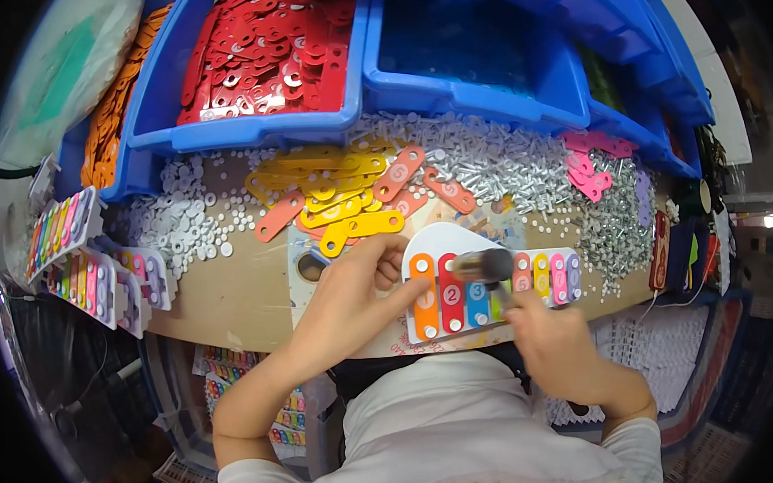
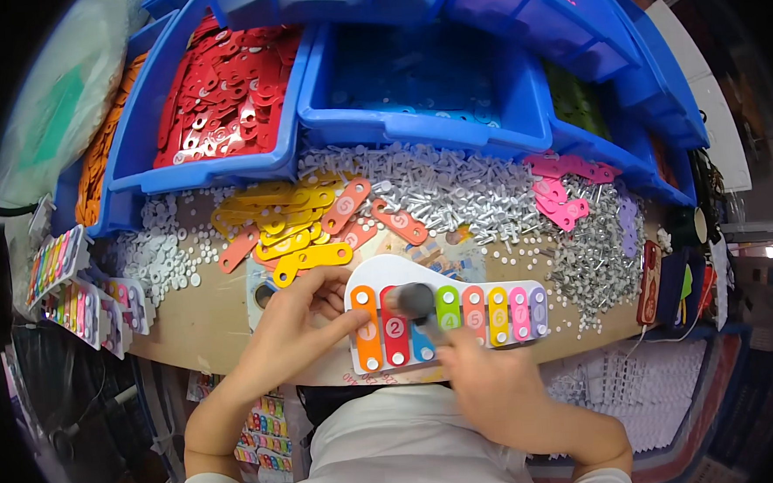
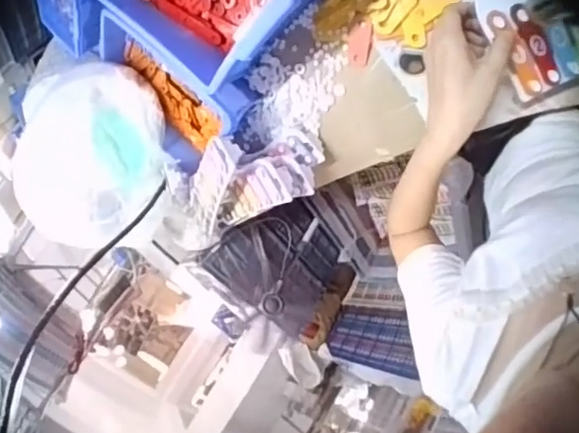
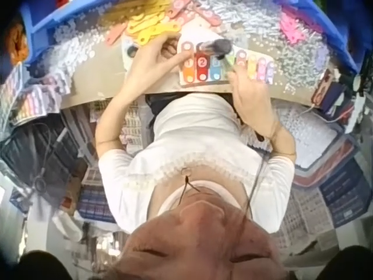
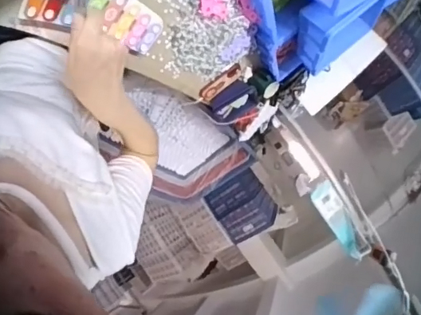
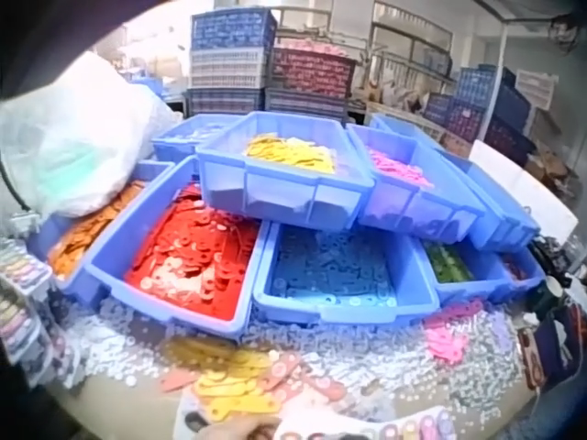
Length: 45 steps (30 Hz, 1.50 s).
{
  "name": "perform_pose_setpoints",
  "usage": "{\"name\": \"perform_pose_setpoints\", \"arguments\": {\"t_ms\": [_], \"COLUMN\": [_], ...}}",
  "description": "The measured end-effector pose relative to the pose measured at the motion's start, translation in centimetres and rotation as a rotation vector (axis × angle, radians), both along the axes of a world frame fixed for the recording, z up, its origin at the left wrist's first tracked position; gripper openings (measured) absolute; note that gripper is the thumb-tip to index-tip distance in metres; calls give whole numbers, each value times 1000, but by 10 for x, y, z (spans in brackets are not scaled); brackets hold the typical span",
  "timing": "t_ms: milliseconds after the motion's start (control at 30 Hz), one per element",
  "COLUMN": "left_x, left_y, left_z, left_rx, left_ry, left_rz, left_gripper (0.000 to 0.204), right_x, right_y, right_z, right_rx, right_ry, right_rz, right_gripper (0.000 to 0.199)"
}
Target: Assembling toy xylophones by placing colored keys onto a plastic base and securing them with pins and a mallet.
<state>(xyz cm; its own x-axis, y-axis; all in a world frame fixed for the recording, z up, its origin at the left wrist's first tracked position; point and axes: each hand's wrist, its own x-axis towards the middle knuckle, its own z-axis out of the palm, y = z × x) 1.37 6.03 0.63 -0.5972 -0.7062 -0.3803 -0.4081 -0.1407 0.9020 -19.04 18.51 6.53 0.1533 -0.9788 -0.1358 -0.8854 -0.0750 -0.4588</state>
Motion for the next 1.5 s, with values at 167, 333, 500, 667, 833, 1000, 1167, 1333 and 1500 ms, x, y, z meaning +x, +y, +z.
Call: {"name": "perform_pose_setpoints", "arguments": {"t_ms": [167, 333, 500, 667, 833, 1000, 1167, 1333, 1500], "left_x": [-33, -64, -70, -70, -69, -44, -22, -39, -42], "left_y": [-11, -23, -24, -21, -19, -22, 19, 33, 34], "left_z": [-18, -33, -39, -45, -41, -28, 5, -14, -15], "left_rx": [-928, -977, -948, -947, -868, -933, -943, -985, -952], "left_ry": [71, 27, 66, 111, 151, 228, 35, -158, -134], "left_rz": [38, -448, -411, -377, -360, -217, -346, -412, -388], "left_gripper": [45, 46, 44, 38, 33, 29, 72, 98, 97], "right_x": [-8, 2, 17, 3, 2, -8, -28, -20, -16], "right_y": [18, 26, 30, 38, 51, 47, 59, 62, 65], "right_z": [13, 10, 1, 4, -10, 3, 8, 11, -11], "right_rx": [339, 187, -7, 224, 7, 294, 392, 91, 175], "right_ry": [-361, -228, -97, -146, -120, -436, -454, -271, -166], "right_rz": [-239, 94, 196, 72, 70, -190, -342, -164, -94], "right_gripper": [16, 19, 13, 28, 16, 14, 20, 21, 26]}}
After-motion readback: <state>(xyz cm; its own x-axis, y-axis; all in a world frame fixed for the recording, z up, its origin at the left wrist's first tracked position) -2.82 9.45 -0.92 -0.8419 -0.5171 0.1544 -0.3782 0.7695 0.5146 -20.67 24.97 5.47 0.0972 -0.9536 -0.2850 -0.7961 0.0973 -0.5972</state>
